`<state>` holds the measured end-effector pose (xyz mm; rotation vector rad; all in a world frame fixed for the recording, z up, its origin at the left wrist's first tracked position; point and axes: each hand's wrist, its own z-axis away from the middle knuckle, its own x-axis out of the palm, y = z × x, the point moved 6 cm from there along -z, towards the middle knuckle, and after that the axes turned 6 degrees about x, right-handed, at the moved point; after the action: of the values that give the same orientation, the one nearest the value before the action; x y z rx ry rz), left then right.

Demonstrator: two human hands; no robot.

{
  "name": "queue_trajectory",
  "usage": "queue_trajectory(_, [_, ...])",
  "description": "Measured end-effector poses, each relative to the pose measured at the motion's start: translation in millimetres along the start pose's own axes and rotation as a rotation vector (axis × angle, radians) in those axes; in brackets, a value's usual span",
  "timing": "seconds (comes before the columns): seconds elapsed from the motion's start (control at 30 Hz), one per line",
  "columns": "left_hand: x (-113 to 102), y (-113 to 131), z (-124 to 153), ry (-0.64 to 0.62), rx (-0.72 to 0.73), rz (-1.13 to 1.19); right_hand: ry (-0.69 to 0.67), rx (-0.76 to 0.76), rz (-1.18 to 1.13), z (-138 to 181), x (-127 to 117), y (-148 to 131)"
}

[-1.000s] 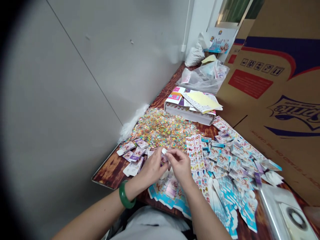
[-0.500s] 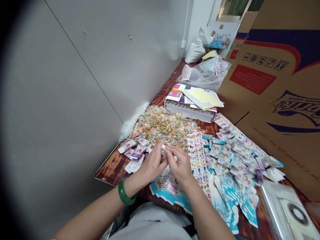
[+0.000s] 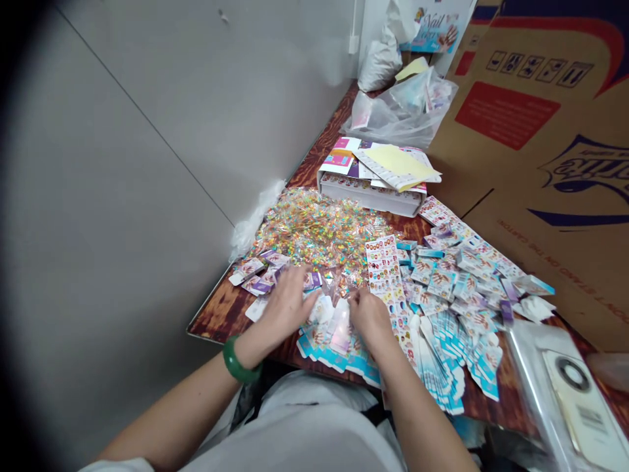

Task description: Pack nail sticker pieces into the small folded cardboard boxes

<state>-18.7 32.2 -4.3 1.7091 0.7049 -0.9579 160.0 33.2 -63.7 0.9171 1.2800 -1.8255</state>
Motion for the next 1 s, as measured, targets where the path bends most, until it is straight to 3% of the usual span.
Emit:
queue_trajectory(0.13, [61,25,19,-0.231,-0.023,0.164,-0.025,0.017,-0.149,-2,12,3])
queue_trajectory(0.23, [78,29,26,-0.254,-0.082,0.158,-0.057,0.014,-0.289,-3,14,7])
queue_trajectory(0.47, [69,28,23,-0.171,-0.099,0.337,-0.138,0.026,-0.671,-1,-5,-1])
queue_trajectory(0.63, [52,32,14,-0.090,0.057,0.272,-0.129,-0.113,-0.474,3,-28,-28])
queue_trajectory(0.77, [40,32,8,-0.051,0.138,0.231,-0.048,-0.197,-0.386,4,-41,-45])
queue_trajectory(1.0, [38,24,4,0.022,0.158,0.226,-0.011,-0.190,-0.473,3,-42,-50])
